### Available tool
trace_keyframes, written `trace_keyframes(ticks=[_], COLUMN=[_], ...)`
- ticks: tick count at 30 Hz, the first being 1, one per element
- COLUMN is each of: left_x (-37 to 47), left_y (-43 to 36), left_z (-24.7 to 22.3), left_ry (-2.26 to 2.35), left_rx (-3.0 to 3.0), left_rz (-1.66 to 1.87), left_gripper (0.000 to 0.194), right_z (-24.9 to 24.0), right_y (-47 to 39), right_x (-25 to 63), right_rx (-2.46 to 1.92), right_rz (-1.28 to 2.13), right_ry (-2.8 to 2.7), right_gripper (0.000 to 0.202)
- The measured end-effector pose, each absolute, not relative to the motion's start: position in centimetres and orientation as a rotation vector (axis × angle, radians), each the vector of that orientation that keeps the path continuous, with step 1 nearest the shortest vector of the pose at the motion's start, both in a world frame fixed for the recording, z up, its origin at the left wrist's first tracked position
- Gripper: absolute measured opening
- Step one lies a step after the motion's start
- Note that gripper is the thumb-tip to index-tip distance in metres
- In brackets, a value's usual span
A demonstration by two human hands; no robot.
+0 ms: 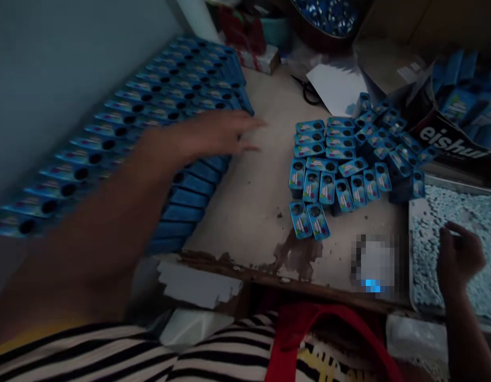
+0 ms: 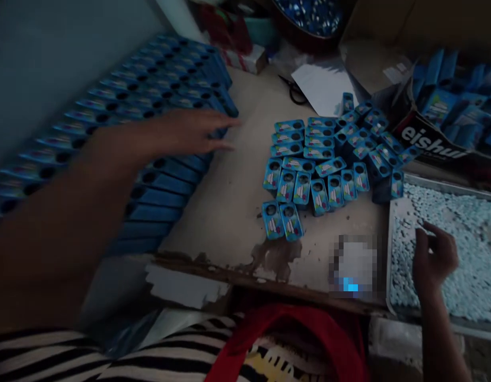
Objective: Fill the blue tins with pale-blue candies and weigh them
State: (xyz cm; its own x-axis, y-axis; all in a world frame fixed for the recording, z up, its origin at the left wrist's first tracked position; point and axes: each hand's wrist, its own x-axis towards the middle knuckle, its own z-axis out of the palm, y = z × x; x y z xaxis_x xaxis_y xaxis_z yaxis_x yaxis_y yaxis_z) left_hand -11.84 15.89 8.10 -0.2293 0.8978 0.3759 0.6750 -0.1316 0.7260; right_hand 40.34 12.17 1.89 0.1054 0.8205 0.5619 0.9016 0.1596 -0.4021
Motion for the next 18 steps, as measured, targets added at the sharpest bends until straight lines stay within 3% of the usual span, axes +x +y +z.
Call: trace_keyframes(ticks=[4, 6, 10, 13, 18], left_x=[-12.6, -13.7, -16.5, -18.3, -20.3], left_y=[11.6, 9.8, 7.1, 4.8, 1.8], left_z=[5.0, 3.7, 3.2, 3.1, 0.2], left_ry=[1.755, 1.596, 1.482, 1.556, 1.618], left_rx=[1.86, 1.987, 2.149, 2.129, 2.033], left_rz=[1.132, 0.877, 0.22, 0.016, 0.193], left_gripper=[0.064, 0.07, 0.07, 0.066, 0.063], right_z=[6.2, 7.9, 9.5, 9.8, 8.9], right_y=[11.5, 11.6, 12.8, 13.9, 15.0], right_x=[32.0, 26.7, 18.5, 16.1, 16.2], right_rx=[-1.141, -0.941, -0.955, -1.109, -1.275], right_rz=[0.157, 0.277, 0.158, 0.173, 0.592], right_ry=[-2.201, -2.681, -3.27, -3.236, -2.878], right_gripper=[0.022, 0.041, 0.065, 0.065, 0.045])
